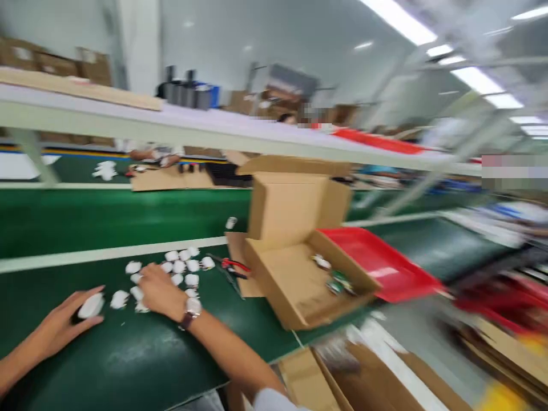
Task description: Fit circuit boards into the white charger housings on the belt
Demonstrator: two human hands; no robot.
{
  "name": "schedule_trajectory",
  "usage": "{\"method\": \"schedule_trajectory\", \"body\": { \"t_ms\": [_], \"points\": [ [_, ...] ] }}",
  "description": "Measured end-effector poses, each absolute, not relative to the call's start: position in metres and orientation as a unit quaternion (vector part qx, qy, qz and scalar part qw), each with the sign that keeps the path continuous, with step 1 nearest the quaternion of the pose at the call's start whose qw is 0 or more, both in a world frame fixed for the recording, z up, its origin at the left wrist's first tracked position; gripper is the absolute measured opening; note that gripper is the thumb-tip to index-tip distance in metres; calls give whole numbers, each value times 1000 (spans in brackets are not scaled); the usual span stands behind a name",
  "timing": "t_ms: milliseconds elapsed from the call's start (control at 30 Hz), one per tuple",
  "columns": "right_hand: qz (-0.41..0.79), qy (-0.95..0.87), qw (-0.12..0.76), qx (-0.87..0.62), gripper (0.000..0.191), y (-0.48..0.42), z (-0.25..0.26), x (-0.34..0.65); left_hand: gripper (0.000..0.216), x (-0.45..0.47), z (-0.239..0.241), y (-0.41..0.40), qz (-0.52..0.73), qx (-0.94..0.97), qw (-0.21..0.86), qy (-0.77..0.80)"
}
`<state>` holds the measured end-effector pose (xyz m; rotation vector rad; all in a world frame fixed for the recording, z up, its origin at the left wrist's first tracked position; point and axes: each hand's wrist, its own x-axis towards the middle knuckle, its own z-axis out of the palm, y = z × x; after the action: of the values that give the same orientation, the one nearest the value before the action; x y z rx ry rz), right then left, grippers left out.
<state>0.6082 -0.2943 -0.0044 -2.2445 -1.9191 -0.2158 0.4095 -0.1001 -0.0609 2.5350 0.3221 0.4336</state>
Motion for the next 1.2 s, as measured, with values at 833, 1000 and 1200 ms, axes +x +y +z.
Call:
{"method": "schedule_trajectory", "body": {
  "t_ms": [833, 1000, 1200],
  "points": [
    [152, -781, 123, -593, 61, -278, -40, 613, 76, 378, -71, -114, 120, 884, 416, 173],
    [138, -761, 148, -616, 58, -279, -49, 618, 81, 378, -70, -113, 119, 878, 430, 173],
    [97, -739, 276, -607, 35, -284, -50, 606, 74, 379, -75, -116, 159, 879, 414, 178]
  ]
}}
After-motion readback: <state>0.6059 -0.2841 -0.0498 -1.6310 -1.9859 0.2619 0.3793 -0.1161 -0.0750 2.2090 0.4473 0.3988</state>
